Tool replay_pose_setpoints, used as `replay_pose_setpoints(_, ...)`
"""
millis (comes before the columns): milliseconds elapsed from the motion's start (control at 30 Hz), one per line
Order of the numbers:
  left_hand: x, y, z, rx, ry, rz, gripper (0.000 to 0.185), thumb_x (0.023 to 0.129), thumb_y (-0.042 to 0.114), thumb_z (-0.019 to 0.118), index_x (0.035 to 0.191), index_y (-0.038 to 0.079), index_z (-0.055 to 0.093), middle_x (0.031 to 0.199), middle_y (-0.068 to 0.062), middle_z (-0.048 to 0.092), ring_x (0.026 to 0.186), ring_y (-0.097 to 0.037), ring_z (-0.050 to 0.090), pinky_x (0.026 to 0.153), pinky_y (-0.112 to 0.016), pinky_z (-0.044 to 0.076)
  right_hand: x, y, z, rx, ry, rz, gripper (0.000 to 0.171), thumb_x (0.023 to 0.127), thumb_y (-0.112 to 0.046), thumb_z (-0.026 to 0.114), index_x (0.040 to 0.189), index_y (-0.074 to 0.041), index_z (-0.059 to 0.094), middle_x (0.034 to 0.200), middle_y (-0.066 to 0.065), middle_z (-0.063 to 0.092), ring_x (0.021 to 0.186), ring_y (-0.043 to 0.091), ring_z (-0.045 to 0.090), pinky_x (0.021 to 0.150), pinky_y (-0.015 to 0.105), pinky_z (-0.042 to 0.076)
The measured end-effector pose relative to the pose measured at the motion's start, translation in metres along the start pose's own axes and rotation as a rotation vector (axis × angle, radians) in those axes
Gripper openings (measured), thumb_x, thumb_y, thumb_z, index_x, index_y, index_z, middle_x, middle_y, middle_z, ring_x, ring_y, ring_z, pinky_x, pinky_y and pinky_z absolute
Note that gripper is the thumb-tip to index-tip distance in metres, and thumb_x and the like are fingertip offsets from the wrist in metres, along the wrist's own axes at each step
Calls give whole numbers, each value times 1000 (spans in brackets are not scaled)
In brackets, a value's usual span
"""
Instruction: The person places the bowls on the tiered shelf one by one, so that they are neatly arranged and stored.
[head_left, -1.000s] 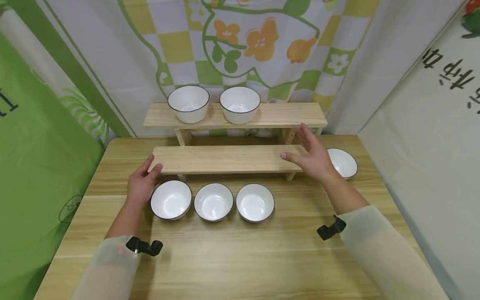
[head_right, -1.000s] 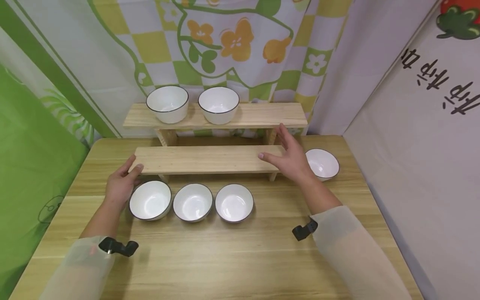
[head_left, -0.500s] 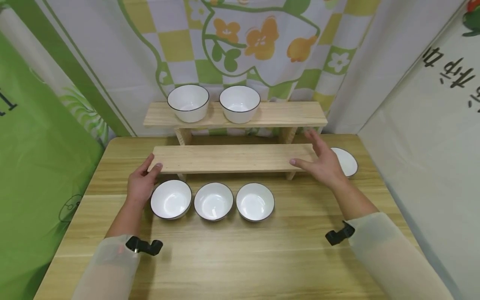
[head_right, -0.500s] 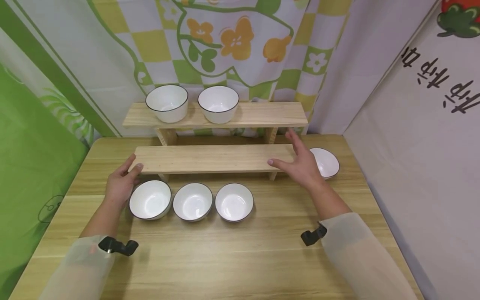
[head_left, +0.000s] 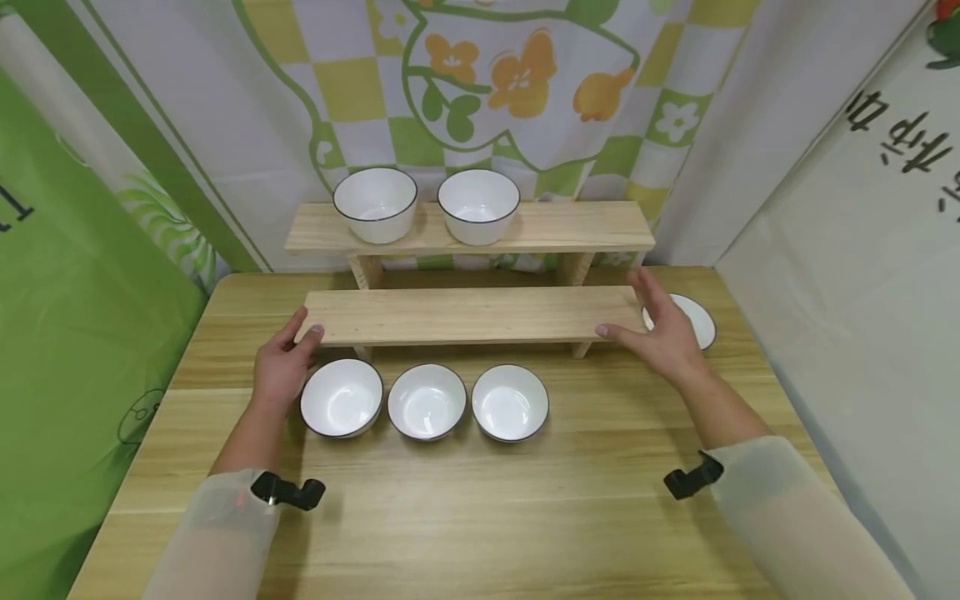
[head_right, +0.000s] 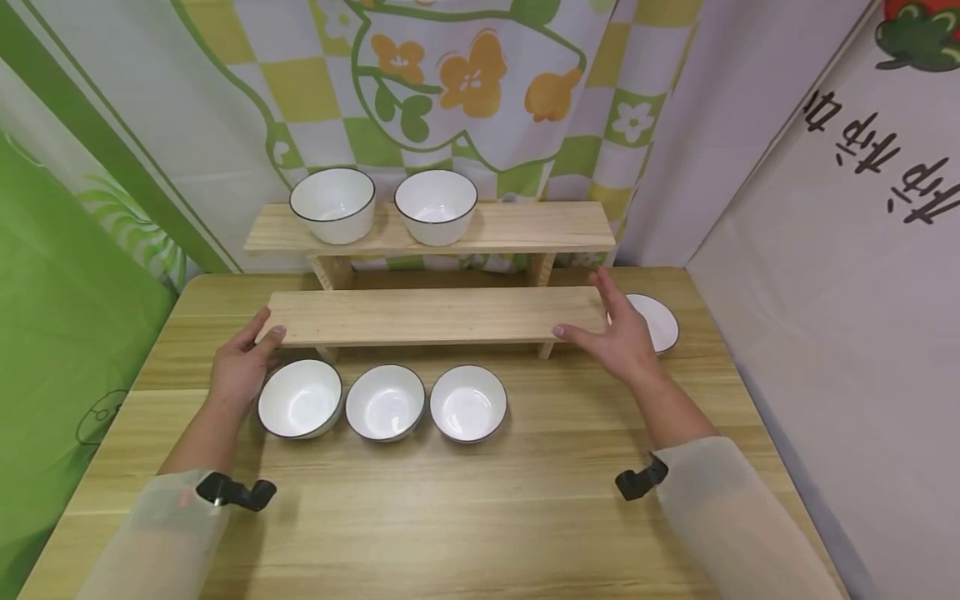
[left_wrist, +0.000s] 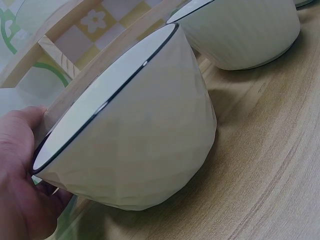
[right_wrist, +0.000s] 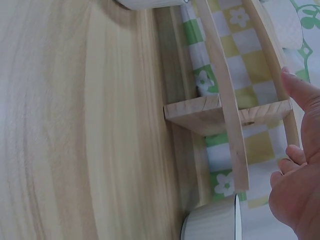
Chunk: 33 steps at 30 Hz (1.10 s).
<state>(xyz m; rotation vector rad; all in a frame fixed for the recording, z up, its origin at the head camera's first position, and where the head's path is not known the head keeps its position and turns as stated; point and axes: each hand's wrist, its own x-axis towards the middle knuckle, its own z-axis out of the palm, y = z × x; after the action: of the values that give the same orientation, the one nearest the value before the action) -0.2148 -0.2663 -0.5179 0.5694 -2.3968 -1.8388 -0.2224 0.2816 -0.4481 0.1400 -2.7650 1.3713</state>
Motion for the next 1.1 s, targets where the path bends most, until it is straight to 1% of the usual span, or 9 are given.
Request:
replay_pose_setpoints(133, 0, 0, 0, -7, 3, -1, 58, 85, 55, 65, 138, 47, 45, 152, 1, 38, 121, -17, 54, 87, -22, 52, -2, 6, -2, 0, 2, 0, 109, 74, -44, 83, 155, -32, 11, 158, -9, 23, 145, 24, 18, 117, 46, 19)
replay_pose_setpoints(267, 1, 0, 0, -12, 14, 2, 58, 84, 54, 66, 138, 45, 46, 151, 0, 40, 113, -11, 57, 82, -19, 53, -4, 11, -5, -13, -8, 15, 108, 74, -45, 82, 154, -38, 9, 159, -8, 22, 145, 26, 15, 116, 51, 18)
replay_pose_setpoints(333, 1, 1, 0, -8, 18, 3, 58, 84, 54, 66, 138, 45, 46, 150, 0, 41, 112, -10, 58, 82, -19, 53, -6, 13, -6, -19, -12, 26, 109, 74, -45, 82, 154, -37, 8, 159, -7, 21, 146, 27, 14, 115, 53, 18)
replay_pose_setpoints(433, 1, 0, 0, 4, 18, 0, 58, 84, 56, 66, 138, 46, 46, 150, 1, 41, 113, -11, 57, 85, -21, 53, -8, 18, -8, -15, -6, 44, 112, 73, -45, 83, 155, -32, 9, 159, -6, 21, 146, 26, 14, 116, 51, 19)
replay_pose_setpoints(567, 0, 0, 0, 14, 10, -5, 58, 84, 57, 64, 138, 47, 45, 151, 1, 39, 117, -14, 56, 89, -26, 52, -10, 24, -11, -11, 19, 46, 112, 72, -43, 85, 156, -25, 13, 159, -4, 22, 146, 24, 15, 117, 47, 19)
replay_pose_setpoints(667, 0, 1, 0, 12, 10, -5, 58, 84, 57, 64, 138, 47, 45, 152, 2, 39, 116, -14, 57, 89, -25, 52, -12, 30, -13, -13, 31, 51, 113, 71, -42, 85, 156, -25, 12, 159, -3, 22, 146, 23, 15, 117, 47, 18)
replay_pose_setpoints(800, 0, 1, 1, 14, 10, -5, 57, 85, 57, 64, 138, 47, 45, 151, 2, 40, 117, -15, 56, 86, -22, 52, -14, 38, -16, -39, 41, 66, 115, 71, -42, 85, 156, -24, 10, 160, 0, 20, 146, 26, 14, 117, 50, 17)
replay_pose_setpoints(933, 0, 1, 1, 11, 10, -9, 57, 85, 57, 64, 138, 48, 45, 151, 1, 39, 120, -17, 55, 88, -23, 52, -15, 46, -21, -63, 57, 68, 118, 71, -40, 87, 157, -22, 8, 160, 1, 20, 146, 28, 15, 116, 51, 17)
replay_pose_setpoints(1100, 1, 0, 1, -3, 15, -12, 57, 85, 55, 65, 137, 47, 46, 150, 0, 41, 117, -14, 56, 88, -23, 52, -17, 54, -26, -79, 67, 90, 121, 69, -42, 87, 156, -26, 6, 160, -2, 19, 146, 29, 14, 116, 54, 16)
